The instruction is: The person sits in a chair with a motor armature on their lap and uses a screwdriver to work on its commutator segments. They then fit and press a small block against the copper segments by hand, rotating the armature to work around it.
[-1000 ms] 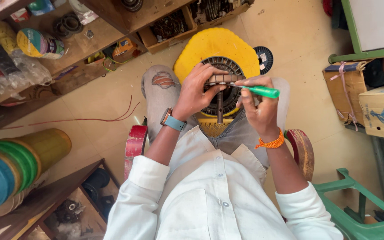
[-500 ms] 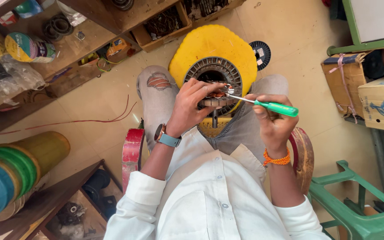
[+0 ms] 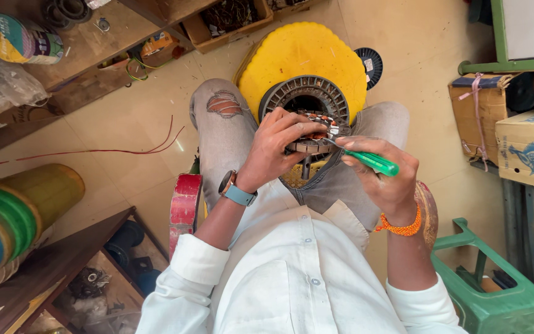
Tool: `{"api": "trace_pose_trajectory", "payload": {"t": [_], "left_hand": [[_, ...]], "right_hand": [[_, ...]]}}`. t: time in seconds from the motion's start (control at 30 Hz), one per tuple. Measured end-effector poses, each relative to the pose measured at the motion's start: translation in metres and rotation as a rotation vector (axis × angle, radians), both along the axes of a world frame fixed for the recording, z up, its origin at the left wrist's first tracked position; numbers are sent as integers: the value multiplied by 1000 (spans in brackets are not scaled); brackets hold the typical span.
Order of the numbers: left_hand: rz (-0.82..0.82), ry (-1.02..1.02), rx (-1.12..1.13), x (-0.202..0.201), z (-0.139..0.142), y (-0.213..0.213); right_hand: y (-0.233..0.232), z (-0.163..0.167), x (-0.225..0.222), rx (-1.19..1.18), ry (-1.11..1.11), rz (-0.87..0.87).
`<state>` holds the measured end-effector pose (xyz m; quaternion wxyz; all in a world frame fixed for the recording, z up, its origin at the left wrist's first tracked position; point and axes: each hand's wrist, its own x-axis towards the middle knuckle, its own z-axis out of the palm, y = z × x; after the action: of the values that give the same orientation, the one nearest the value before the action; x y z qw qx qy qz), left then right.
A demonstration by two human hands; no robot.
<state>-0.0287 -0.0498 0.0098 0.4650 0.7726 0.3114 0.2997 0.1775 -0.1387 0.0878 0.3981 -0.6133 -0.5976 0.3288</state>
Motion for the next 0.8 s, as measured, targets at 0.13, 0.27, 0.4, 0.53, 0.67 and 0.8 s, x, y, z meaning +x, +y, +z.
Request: {"api": "trace_pose_trajectory", "payload": {"t": [0.13, 0.27, 0.4, 0.53, 0.67, 0.8], "left_hand": [[-10, -19, -10, -3, -2, -2], [-7, -46, -39, -4, -5, -3], [-7, -37, -26, -4, -8, -3], [6, -65, -19, -3, -10, -5], [33, -102, -21, 0, -7, -6], [40, -100, -37, -3, -3, -7]], "right_hand": [[8, 9, -5, 17, -119, 72], [15, 13, -13, -35, -159, 34], [22, 12, -15, -166, -64, -60], [22, 11, -17, -133, -53, -60], [14, 10, -23, 51, -155, -25], [3, 3, -30, 91, -122, -72]]}}
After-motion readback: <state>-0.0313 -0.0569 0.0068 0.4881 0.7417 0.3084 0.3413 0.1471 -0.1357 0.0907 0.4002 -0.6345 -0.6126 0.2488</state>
